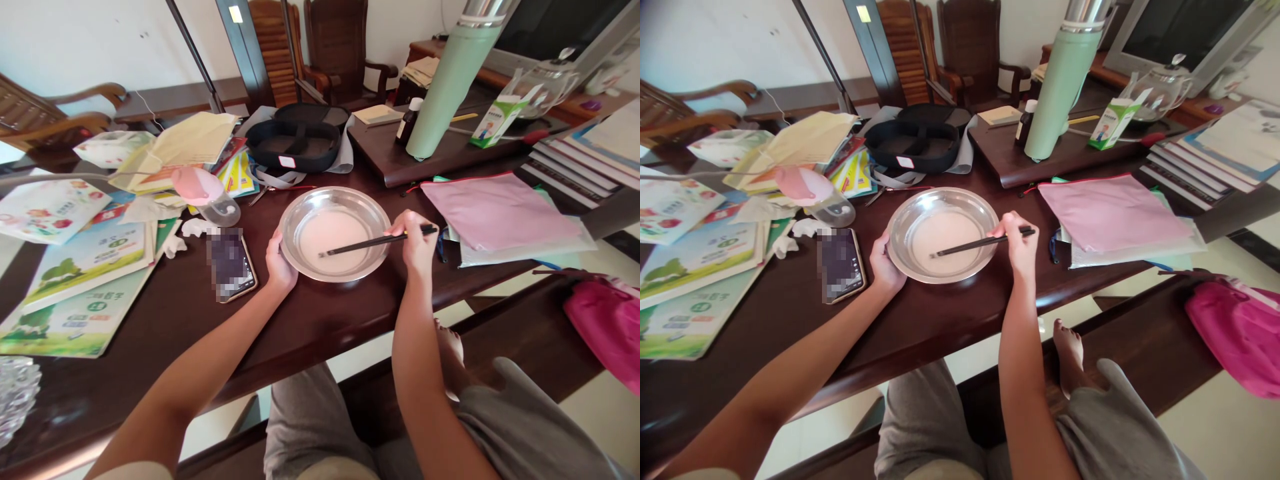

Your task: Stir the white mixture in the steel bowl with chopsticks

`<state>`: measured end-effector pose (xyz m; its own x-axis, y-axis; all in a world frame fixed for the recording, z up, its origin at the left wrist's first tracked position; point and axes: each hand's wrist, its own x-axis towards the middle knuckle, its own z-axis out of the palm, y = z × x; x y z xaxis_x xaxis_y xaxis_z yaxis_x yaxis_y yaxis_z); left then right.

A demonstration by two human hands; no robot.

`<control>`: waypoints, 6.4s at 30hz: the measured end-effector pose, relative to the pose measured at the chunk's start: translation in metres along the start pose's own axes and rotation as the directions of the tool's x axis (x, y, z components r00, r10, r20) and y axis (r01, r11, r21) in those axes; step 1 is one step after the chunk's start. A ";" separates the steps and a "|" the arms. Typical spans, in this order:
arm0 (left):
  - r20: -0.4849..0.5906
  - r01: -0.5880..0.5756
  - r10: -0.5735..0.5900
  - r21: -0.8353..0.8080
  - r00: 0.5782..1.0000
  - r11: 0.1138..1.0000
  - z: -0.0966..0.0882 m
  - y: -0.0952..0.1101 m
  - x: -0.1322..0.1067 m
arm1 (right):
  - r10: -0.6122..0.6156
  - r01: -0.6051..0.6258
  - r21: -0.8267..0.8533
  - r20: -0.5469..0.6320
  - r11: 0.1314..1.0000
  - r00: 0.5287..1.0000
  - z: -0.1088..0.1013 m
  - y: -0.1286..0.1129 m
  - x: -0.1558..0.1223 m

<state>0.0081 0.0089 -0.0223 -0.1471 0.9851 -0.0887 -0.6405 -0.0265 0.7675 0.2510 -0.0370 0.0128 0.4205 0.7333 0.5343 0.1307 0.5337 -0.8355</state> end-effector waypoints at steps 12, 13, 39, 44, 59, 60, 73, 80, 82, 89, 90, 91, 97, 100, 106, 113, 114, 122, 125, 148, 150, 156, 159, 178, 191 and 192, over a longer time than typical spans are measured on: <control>-0.012 -0.009 0.009 0.017 1.000 1.000 0.001 0.001 -0.001 | -0.092 0.101 0.023 -0.261 0.995 0.961 -0.009 0.007 0.005; -0.009 -0.009 0.010 0.019 1.000 1.000 0.001 0.001 -0.001 | -0.067 0.073 0.025 -0.179 0.997 0.982 -0.007 0.005 0.003; 0.002 -0.010 0.010 0.036 1.000 0.999 0.001 0.000 -0.001 | -0.075 0.053 -0.074 -0.335 0.996 0.939 -0.009 0.008 0.004; 0.002 -0.012 0.012 0.026 1.000 1.000 0.000 -0.001 -0.001 | 0.011 -0.013 -0.023 -0.054 1.000 0.998 -0.003 -0.001 -0.001; -0.017 -0.013 0.014 0.048 1.000 0.999 0.000 -0.001 0.000 | 0.052 -0.053 -0.074 -0.012 0.996 0.999 -0.003 -0.001 -0.002; -0.014 -0.016 0.017 0.047 1.000 0.999 0.001 -0.001 0.000 | 0.053 -0.052 -0.102 0.001 0.993 0.999 -0.002 -0.002 -0.002; -0.002 -0.017 0.017 0.053 1.000 0.998 0.001 0.000 -0.001 | 0.040 -0.041 -0.042 -0.015 0.998 0.999 -0.003 -0.001 -0.001; -0.016 -0.009 0.009 0.040 1.000 0.999 0.000 0.000 0.000 | -0.059 0.034 -0.106 -0.237 0.994 0.970 -0.009 0.005 0.003; -0.021 -0.001 0.002 0.028 1.000 1.000 -0.001 -0.001 0.000 | -0.062 0.056 -0.032 -0.253 0.998 0.965 -0.011 0.005 0.004; -0.004 -0.012 0.012 0.038 1.000 0.999 -0.001 -0.001 0.000 | 0.033 -0.032 -0.089 0.003 0.995 0.999 -0.001 -0.001 -0.002; -0.005 -0.008 0.009 0.036 1.000 0.999 -0.001 -0.001 0.000 | 0.015 -0.019 -0.111 -0.040 0.994 0.999 -0.001 0.000 -0.001; -0.008 -0.005 0.005 0.035 1.000 0.999 0.000 -0.001 0.000 | -0.010 -0.003 -0.120 -0.105 0.993 0.994 -0.003 0.002 0.000; -0.015 0.001 -0.001 0.007 1.000 1.000 0.001 0.000 -0.001 | -0.040 0.052 0.041 -0.252 0.998 0.967 -0.011 0.006 0.005; -0.018 0.001 0.000 0.012 1.000 1.000 0.002 0.000 -0.001 | 0.020 -0.019 0.028 -0.062 0.999 0.998 -0.006 0.001 0.001; -0.002 -0.011 0.011 0.014 1.000 1.000 0.001 0.000 0.000 | -0.010 -0.005 -0.146 -0.100 0.989 0.995 -0.003 0.002 0.000; 0.004 -0.012 0.012 0.004 1.000 1.000 -0.001 -0.001 0.001 | -0.019 0.010 -0.054 -0.177 0.999 0.984 -0.008 0.004 0.001; 0.004 -0.014 0.014 0.005 1.000 1.000 -0.001 -0.001 0.001 | 0.000 -0.007 -0.062 -0.111 0.998 0.994 -0.006 0.002 0.000; 0.003 -0.018 0.018 -0.011 1.000 1.000 0.001 0.000 0.000 | -0.052 0.027 -0.100 -0.253 0.995 0.966 -0.008 0.006 0.003; -0.014 -0.012 0.012 0.018 1.000 1.000 0.001 0.000 0.000 | -0.042 0.037 -0.022 -0.254 0.999 0.966 -0.010 0.006 0.003; -0.018 -0.016 0.017 0.031 1.000 0.999 0.003 0.001 -0.001 | -0.028 0.001 -0.160 -0.165 0.987 0.986 -0.005 0.003 0.001; -0.029 -0.016 0.017 0.037 0.999 0.999 0.003 0.001 -0.001 | -0.038 0.003 -0.132 -0.263 0.991 0.964 -0.008 0.005 0.002; -0.011 -0.009 0.010 0.050 1.000 0.999 0.003 0.002 -0.002 | 0.039 -0.040 -0.084 -0.017 0.996 0.999 -0.002 -0.003 -0.001; -0.014 -0.013 0.014 0.052 1.000 0.999 0.003 0.002 -0.002 | 0.023 -0.026 -0.135 -0.026 0.991 0.999 -0.001 -0.002 -0.001; -0.005 -0.012 0.012 0.053 1.000 0.999 0.000 0.000 -0.001 | -0.056 0.030 -0.095 -0.286 0.995 0.956 -0.010 0.005 0.003; -0.028 0.002 0.000 0.060 1.000 0.998 -0.001 0.000 0.000 | -0.022 -0.001 -0.092 -0.252 0.996 0.967 -0.011 0.005 0.002; -0.025 0.001 0.001 0.059 1.000 0.998 -0.001 0.000 0.000 | -0.010 -0.008 -0.081 -0.209 0.997 0.978 -0.010 0.004 0.001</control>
<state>0.0073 0.0090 -0.0231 -0.1663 0.9806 -0.1042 -0.5953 -0.0156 0.8034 0.2611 -0.0381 0.0092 0.5974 0.6241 0.5036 0.2001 0.4922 -0.8472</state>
